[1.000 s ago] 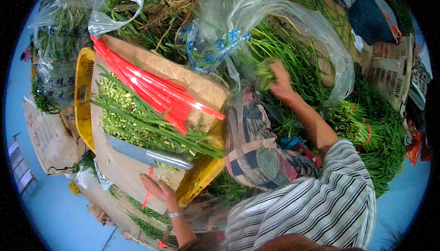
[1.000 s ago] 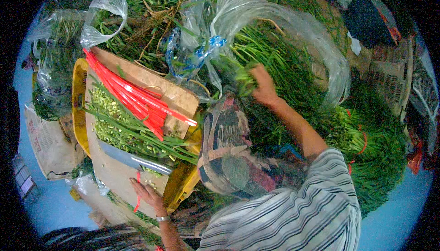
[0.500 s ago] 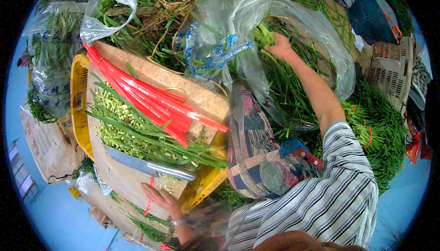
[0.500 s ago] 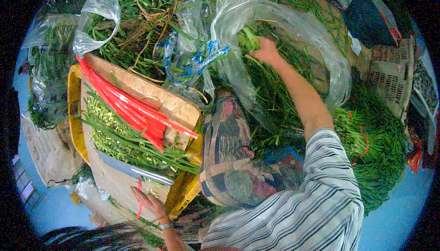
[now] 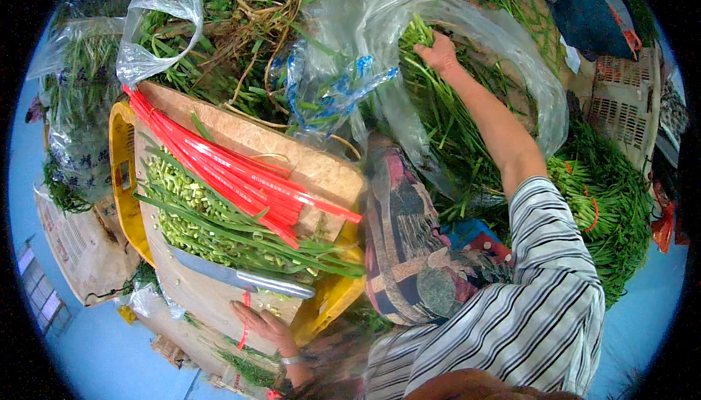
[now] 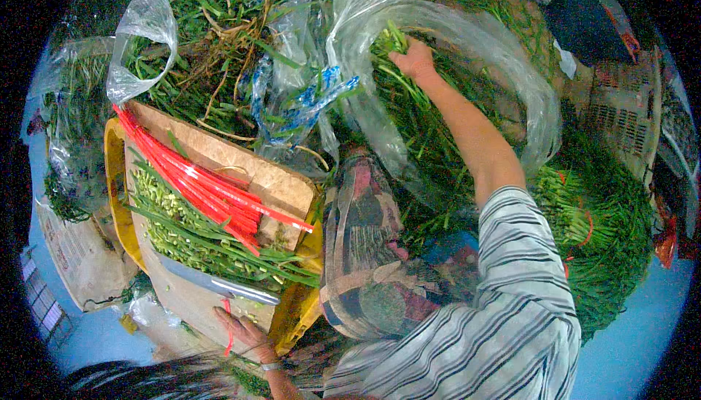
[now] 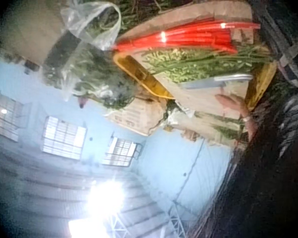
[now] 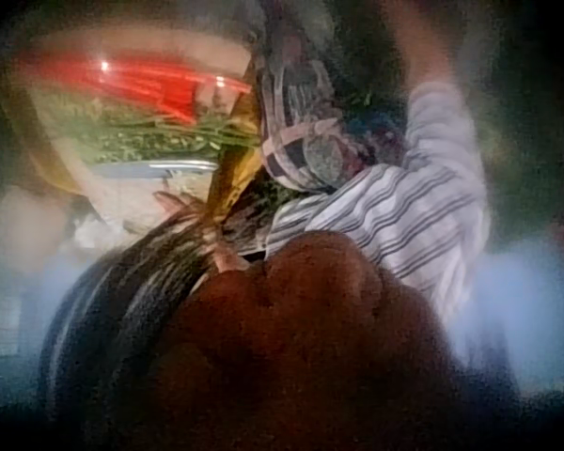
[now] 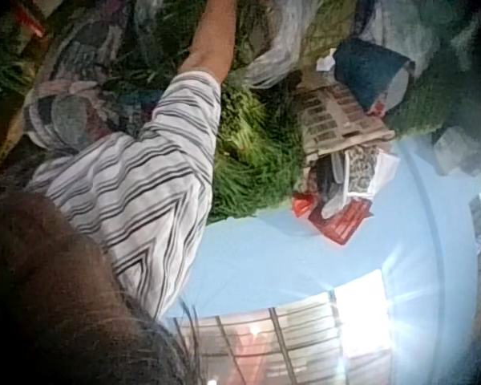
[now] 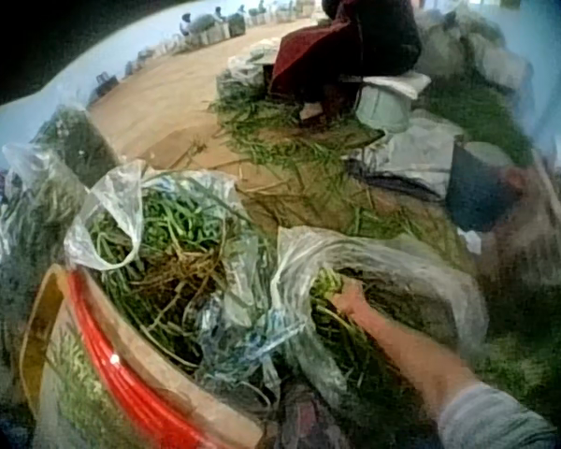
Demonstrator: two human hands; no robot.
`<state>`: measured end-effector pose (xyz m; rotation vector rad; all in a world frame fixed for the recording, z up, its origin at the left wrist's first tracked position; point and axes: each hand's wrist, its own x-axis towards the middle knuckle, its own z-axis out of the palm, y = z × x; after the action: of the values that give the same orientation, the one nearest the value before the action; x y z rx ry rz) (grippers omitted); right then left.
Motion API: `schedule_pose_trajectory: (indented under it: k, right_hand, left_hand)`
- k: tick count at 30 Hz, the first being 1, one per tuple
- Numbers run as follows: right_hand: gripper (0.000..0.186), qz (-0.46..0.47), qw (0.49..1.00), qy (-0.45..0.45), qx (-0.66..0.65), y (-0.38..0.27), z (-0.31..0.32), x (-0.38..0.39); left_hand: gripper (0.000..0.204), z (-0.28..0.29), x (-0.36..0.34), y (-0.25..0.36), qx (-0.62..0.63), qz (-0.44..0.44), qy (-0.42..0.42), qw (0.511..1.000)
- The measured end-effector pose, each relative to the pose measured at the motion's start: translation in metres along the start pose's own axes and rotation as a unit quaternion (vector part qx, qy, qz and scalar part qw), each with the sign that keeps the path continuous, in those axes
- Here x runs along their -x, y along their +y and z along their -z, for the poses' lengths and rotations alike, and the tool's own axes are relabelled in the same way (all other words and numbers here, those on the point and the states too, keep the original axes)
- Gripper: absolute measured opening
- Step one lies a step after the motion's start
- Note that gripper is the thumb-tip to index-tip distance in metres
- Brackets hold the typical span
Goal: The person gathers green leafy vegetables from a plastic bag, aligns the stems, and secures them into bundles using red rubber bands. The person places the finished bundles into a yellow crate.
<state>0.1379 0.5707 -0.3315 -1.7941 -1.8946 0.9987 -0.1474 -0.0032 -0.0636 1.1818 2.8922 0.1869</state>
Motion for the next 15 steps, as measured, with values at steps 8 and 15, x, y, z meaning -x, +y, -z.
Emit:
schedule_pose_trajectory:
  k: [8,15]
  right_hand:
    - [0.05,0.132,0.96,-0.07,-0.237,-0.003,0.044,0.055]
    - [0.05,0.246,0.947,-0.166,0.12,-0.047,0.054,0.105]
  left_hand:
    - [0.065,0.002,-0.002,0.006,0.002,-0.002,0.0,1.0]
    - [0.067,0.002,-0.003,0.008,-0.01,0.004,0.0,1.0]
